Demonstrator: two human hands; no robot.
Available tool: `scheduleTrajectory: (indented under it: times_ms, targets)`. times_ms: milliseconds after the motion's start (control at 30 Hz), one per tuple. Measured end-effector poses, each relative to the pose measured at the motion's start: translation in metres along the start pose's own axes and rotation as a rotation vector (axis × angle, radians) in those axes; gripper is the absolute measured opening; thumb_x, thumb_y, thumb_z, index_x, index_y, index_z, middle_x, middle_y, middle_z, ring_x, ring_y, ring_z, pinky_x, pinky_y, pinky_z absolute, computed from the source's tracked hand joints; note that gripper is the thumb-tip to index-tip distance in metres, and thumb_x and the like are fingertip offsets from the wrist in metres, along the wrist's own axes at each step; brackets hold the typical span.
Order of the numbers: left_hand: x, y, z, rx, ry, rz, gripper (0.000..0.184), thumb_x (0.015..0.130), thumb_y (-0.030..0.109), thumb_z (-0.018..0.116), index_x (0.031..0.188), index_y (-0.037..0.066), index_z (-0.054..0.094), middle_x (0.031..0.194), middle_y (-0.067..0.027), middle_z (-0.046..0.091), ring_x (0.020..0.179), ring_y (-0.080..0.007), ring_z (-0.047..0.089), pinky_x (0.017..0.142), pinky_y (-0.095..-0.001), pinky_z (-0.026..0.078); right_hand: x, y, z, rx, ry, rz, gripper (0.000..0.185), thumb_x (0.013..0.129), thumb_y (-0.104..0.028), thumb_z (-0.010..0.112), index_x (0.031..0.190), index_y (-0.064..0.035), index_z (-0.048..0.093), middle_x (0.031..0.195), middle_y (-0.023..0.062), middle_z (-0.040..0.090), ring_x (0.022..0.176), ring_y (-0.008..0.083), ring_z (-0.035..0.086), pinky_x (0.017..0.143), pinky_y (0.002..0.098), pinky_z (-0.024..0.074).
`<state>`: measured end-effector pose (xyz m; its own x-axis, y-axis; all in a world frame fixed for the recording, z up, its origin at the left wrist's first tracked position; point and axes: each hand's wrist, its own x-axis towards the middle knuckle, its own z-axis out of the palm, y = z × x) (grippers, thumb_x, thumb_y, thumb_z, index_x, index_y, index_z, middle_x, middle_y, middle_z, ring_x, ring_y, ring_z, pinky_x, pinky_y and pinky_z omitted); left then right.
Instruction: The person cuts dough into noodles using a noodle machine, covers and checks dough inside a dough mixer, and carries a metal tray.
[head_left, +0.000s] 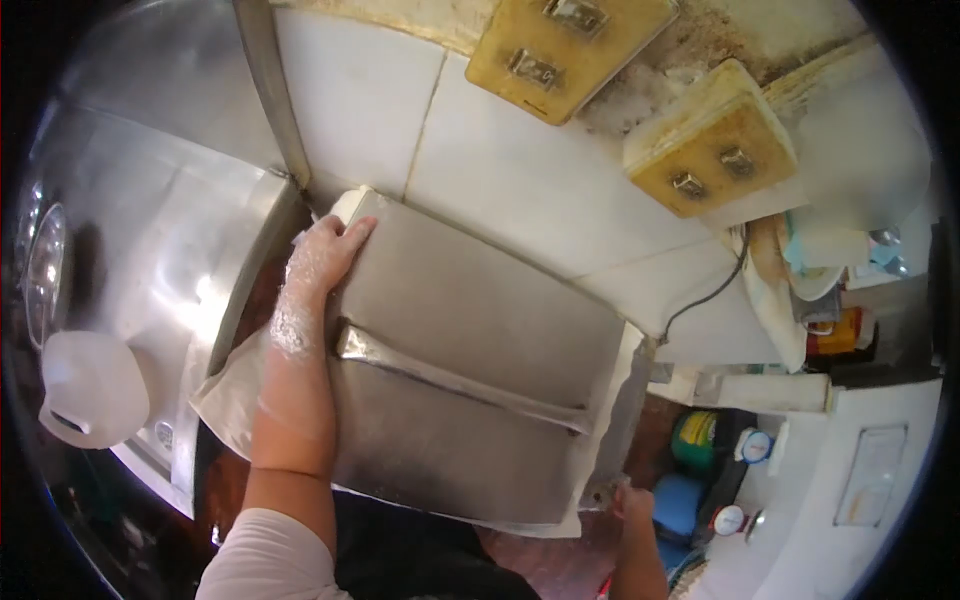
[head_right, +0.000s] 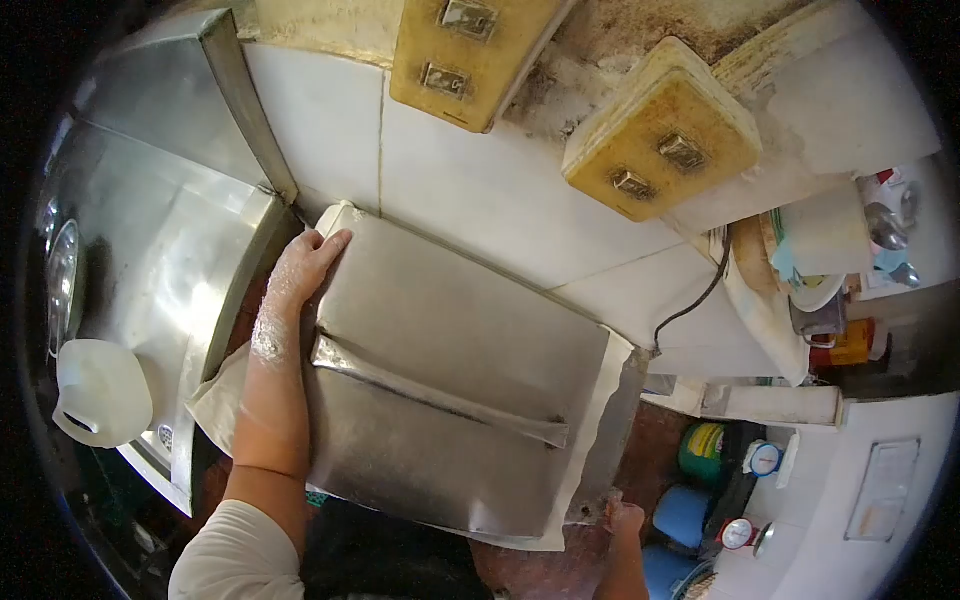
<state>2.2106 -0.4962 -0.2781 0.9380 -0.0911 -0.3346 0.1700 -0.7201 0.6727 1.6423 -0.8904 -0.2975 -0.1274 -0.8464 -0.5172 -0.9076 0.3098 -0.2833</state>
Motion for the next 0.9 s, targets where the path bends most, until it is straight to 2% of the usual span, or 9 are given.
scheduleTrajectory:
  times_ms: [133,233,433,533,600,667,733,833,900]
  targets:
    - [-0.003,0.005,-0.003,-0.012,-0.007,-0.008,0.066,0.08,0.059,0.057,0.099,-0.004,0.062,0.099,-0.0256,0.064,0.096,-0.0369,0.061,0.086,-0.0415,0.046,-0.011,-0.017,-0.001,0.097,-0.034,0.155,0.036,0.087,-0.031,0.064,0.065,-0.0032,0.06,0.065,0.0084,0.059,0.054,0.0208,0.057,0.047,0.0369,0.0513]
    - [0.002,-0.005,0.003,-0.046,0.024,0.018,0.069,0.079,0.06,0.058,0.098,-0.006,0.063,0.094,-0.0263,0.064,0.092,-0.0366,0.063,0.083,-0.0409,0.047,-0.033,-0.039,-0.002,0.061,-0.036,0.146,0.036,0.087,-0.031,0.064,0.066,-0.0029,0.061,0.063,0.008,0.057,0.055,0.022,0.056,0.051,0.0371,0.0528]
    - [0.001,-0.003,0.001,-0.034,0.055,0.049,0.071,0.079,0.06,0.059,0.098,-0.009,0.063,0.093,-0.0283,0.064,0.092,-0.0379,0.063,0.084,-0.0414,0.047,-0.027,-0.033,-0.003,-0.09,-0.027,0.121,0.033,0.087,-0.032,0.063,0.082,0.0012,0.065,0.068,0.01,0.062,0.058,0.0255,0.059,0.057,0.0399,0.0518]
    - [0.005,-0.003,0.004,0.008,0.06,0.055,0.07,0.079,0.059,0.058,0.099,-0.008,0.063,0.094,-0.0283,0.064,0.093,-0.0378,0.063,0.084,-0.0413,0.047,-0.021,-0.032,0.006,-0.173,0.16,-0.411,0.034,0.088,-0.03,0.061,0.092,0.0039,0.064,0.076,0.0118,0.065,0.065,0.0246,0.06,0.066,0.0369,0.0499]
    - [0.004,-0.004,0.005,0.014,0.051,0.046,0.07,0.08,0.059,0.058,0.099,-0.008,0.063,0.094,-0.0279,0.064,0.093,-0.0376,0.063,0.084,-0.0412,0.047,-0.038,-0.081,0.038,0.191,0.292,-0.656,0.035,0.091,-0.03,0.058,0.099,0.0043,0.063,0.086,0.0125,0.065,0.078,0.0213,0.06,0.075,0.0329,0.0462]
    - [0.0,0.0,0.001,-0.009,0.018,0.035,0.07,0.08,0.059,0.058,0.1,-0.008,0.063,0.095,-0.0275,0.064,0.094,-0.0373,0.063,0.085,-0.0411,0.046,-0.023,-0.115,0.074,0.325,0.053,-0.612,0.04,0.094,-0.035,0.052,0.106,0.0026,0.061,0.099,0.0144,0.064,0.09,0.021,0.058,0.082,0.0341,0.044]
    - [0.001,-0.003,0.006,-0.014,0.046,0.052,0.069,0.08,0.059,0.058,0.101,-0.007,0.063,0.095,-0.0268,0.064,0.094,-0.0371,0.063,0.085,-0.0412,0.046,-0.108,-0.182,0.101,0.056,-0.018,-0.711,0.053,0.093,-0.047,0.048,0.111,0.0009,0.061,0.103,0.0148,0.063,0.093,0.0233,0.057,0.085,0.0347,0.0429]
    - [0.008,-0.006,0.006,0.05,0.005,0.037,0.075,0.08,0.064,0.053,0.11,-0.005,0.059,0.106,-0.0273,0.062,0.105,-0.0389,0.058,0.092,-0.0432,0.043,-0.077,-0.183,0.137,0.379,-0.013,-0.502,0.065,0.09,-0.057,0.046,0.114,0.0016,0.059,0.105,0.0151,0.062,0.095,0.0259,0.057,0.086,0.0354,0.0426]
    - [0.001,0.004,-0.003,0.06,-0.061,0.008,0.074,0.08,0.064,0.053,0.11,-0.004,0.059,0.107,-0.0275,0.061,0.106,-0.0386,0.057,0.092,-0.0435,0.043,-0.08,-0.178,0.13,0.325,-0.066,-0.57,0.073,0.088,-0.062,0.046,0.111,0.0058,0.059,0.103,0.0159,0.063,0.097,0.0257,0.058,0.086,0.0352,0.0431]
